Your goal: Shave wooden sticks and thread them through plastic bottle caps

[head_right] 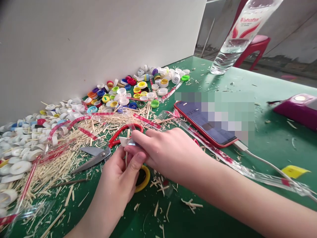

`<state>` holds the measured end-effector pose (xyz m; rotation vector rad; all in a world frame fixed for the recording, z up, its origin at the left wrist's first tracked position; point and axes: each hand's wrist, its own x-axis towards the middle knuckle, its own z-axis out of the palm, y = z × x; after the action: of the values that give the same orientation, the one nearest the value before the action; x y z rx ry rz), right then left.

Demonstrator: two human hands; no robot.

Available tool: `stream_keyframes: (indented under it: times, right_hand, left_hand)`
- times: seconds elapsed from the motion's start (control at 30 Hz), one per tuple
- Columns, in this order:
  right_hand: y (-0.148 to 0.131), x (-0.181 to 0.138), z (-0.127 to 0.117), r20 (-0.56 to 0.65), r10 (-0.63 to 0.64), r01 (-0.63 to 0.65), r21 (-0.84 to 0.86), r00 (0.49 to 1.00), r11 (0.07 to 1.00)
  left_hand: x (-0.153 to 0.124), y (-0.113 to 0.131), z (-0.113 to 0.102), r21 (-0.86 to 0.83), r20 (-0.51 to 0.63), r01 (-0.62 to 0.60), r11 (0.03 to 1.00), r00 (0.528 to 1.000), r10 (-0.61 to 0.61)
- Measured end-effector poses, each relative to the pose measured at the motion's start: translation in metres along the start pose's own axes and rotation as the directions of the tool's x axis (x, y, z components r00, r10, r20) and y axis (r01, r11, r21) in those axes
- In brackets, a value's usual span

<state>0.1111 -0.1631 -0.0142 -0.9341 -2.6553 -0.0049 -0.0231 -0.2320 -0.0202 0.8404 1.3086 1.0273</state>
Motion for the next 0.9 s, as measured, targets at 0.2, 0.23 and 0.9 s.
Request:
stream_keyframes:
  times: [0.2,0.23,0.9]
  right_hand:
    - [0.002,0.001,0.0,0.026,-0.013,0.013,-0.001,1.0,1.0]
    - [0.0,0.0,0.001,0.007,-0.001,0.002,-0.036,1.0,0.999]
    - [-0.019,-0.013,0.003,-0.073,0.196,-0.208,-0.263,0.978,0.942]
  left_hand:
    - [0.0,-0.003,-0.001,-0.046,0.018,-0.015,0.999,1.0,0.016]
    - [0.0,-0.003,-0.001,-0.03,0.005,-0.004,1.0,1.0,0.004]
    - [-0.001,0.008,0.004,0.133,-0.058,0.05,0.99,0.997,-0.042]
